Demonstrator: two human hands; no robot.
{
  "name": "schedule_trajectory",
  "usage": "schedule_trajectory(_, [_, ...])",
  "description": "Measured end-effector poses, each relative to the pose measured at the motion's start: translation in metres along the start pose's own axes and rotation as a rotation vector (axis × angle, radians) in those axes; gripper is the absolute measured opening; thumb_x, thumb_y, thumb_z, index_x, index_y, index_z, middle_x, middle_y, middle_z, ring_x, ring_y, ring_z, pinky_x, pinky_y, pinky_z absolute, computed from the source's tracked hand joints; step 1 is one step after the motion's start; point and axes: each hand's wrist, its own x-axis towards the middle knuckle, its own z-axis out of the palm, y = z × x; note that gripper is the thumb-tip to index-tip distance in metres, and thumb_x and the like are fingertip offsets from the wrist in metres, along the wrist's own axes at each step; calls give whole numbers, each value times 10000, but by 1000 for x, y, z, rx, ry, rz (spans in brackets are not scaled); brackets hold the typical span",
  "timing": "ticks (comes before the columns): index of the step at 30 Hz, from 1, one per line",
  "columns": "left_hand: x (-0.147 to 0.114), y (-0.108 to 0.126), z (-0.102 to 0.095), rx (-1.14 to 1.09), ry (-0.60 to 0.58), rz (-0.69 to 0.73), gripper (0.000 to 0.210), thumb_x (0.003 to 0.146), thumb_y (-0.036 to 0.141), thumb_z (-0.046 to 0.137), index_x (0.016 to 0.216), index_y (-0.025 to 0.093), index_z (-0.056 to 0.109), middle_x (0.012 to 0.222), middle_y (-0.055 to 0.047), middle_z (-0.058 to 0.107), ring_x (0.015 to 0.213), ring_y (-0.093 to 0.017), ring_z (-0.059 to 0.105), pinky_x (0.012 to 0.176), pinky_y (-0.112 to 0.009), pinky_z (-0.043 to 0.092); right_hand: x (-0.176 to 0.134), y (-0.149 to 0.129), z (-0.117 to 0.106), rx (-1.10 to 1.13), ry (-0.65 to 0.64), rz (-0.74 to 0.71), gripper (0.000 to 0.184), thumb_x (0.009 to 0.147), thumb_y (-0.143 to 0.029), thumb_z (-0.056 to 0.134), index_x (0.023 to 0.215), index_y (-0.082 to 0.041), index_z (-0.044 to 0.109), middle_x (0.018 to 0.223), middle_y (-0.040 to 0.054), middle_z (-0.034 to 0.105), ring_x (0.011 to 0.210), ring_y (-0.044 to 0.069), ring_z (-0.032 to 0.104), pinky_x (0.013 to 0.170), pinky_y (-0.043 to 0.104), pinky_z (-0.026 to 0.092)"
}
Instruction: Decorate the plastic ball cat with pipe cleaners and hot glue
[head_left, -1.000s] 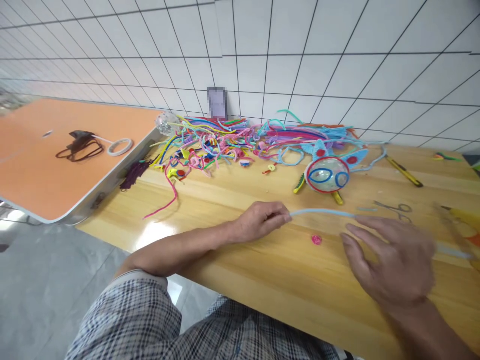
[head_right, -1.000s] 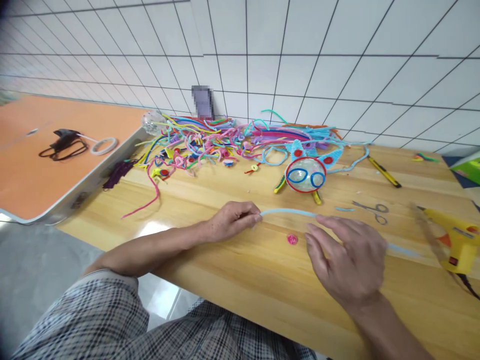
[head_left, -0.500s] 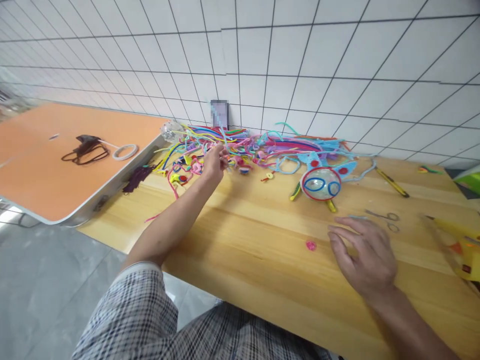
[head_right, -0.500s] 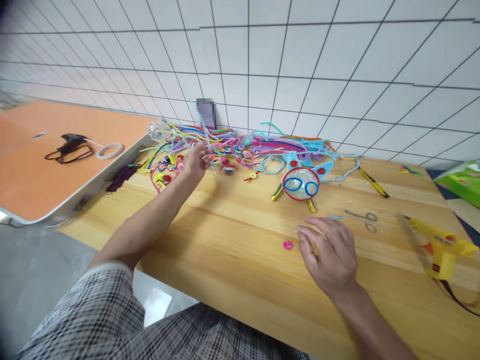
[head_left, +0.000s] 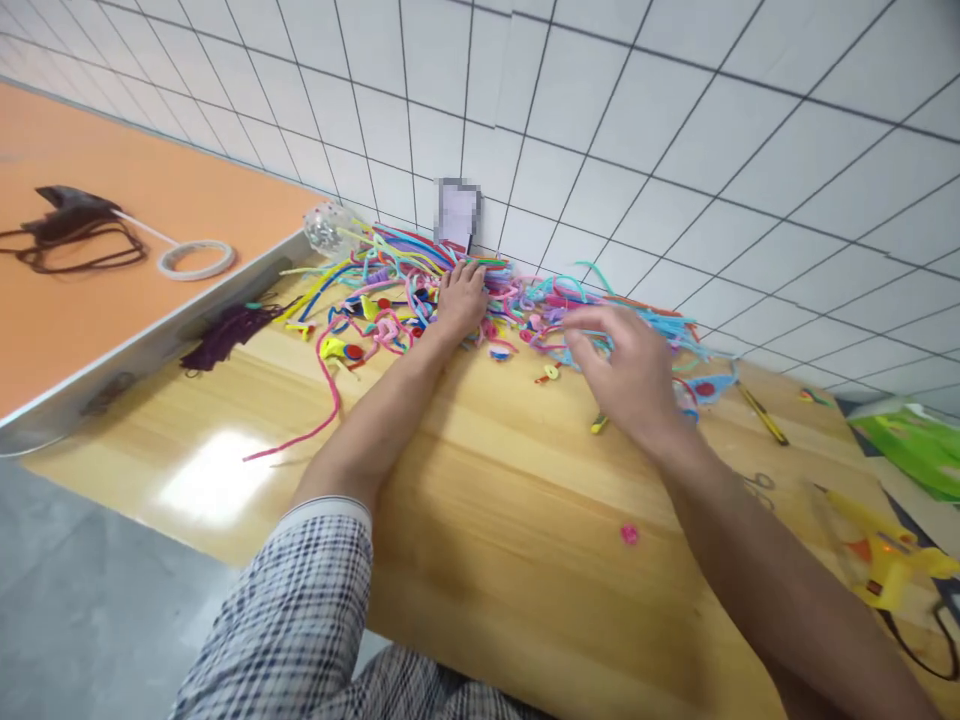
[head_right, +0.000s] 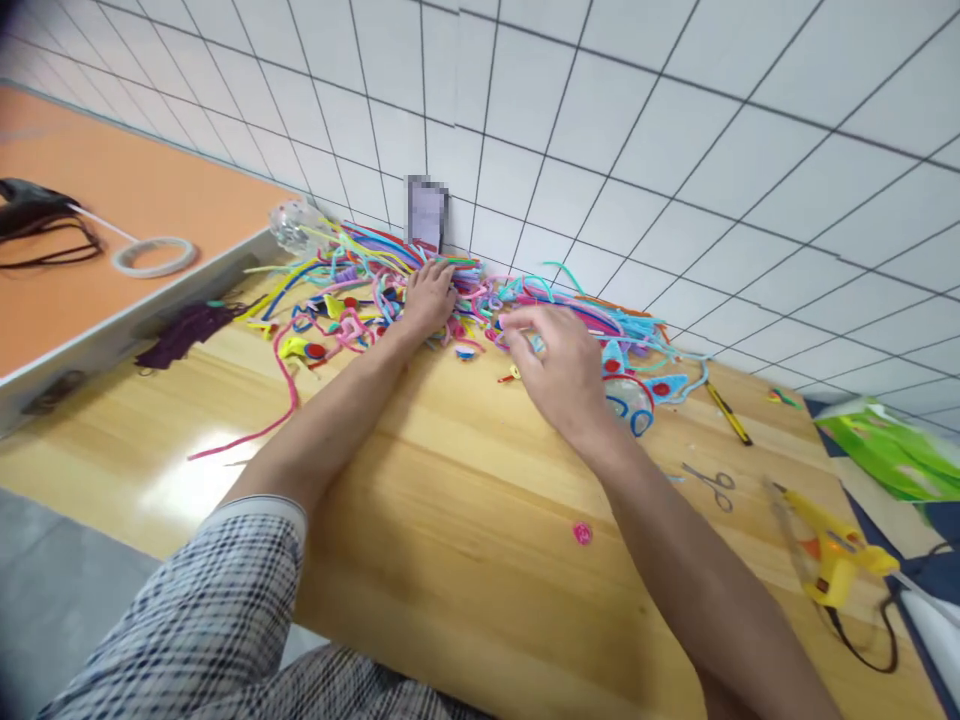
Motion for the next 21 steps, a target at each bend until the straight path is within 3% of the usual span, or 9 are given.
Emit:
schedule_trajectory(5, [1, -9, 12, -41, 50, -10, 636, 1061, 181, 455, 1684, 123, 570, 1795, -173, 544, 1755, -315, 401, 1458, -512, 286, 86, 34, 80, -63, -143, 236, 229, 1021, -210, 593, 1058, -224, 818, 1131, 82, 878, 1114, 292, 786, 1049, 436, 571])
schedule_trajectory(10, [0, -7, 11, -75, 65, -48, 511, 1095, 195, 436, 1555, 121, 647, 1741, -196, 599, 1745, -290, 424, 1451, -484, 312, 120, 60, 142, -236, -306, 470, 250, 1025, -229, 597, 1093, -211, 836, 1207, 149, 872, 1147, 334, 754, 1031, 440, 559])
schedule_trajectory(14, [0, -6, 12, -87, 44, -42, 518, 1092, 157, 411, 1544, 136, 664, 1767, -160, 582, 1757, -285, 403, 1464, -498, 288, 122, 69, 163, -315, -362, 502, 301, 1020, -200, 593, 1166, -202, 856, 1255, 148, 870, 1192, 344, 766, 1070, 459, 568])
schedule_trajectory(21, [-1, -5, 11, -71, 13, -21, 570, 1097, 154, 372, 1595, 147, 651, 1831, -145, 502, 1771, -300, 372, 1469, -530, 266, 120, 72, 172, -390, -438, 441, 322, 1017, -218, 617, 1222, -231, 865, 1329, 132, 846, 1217, 340, 757, 1096, 476, 580])
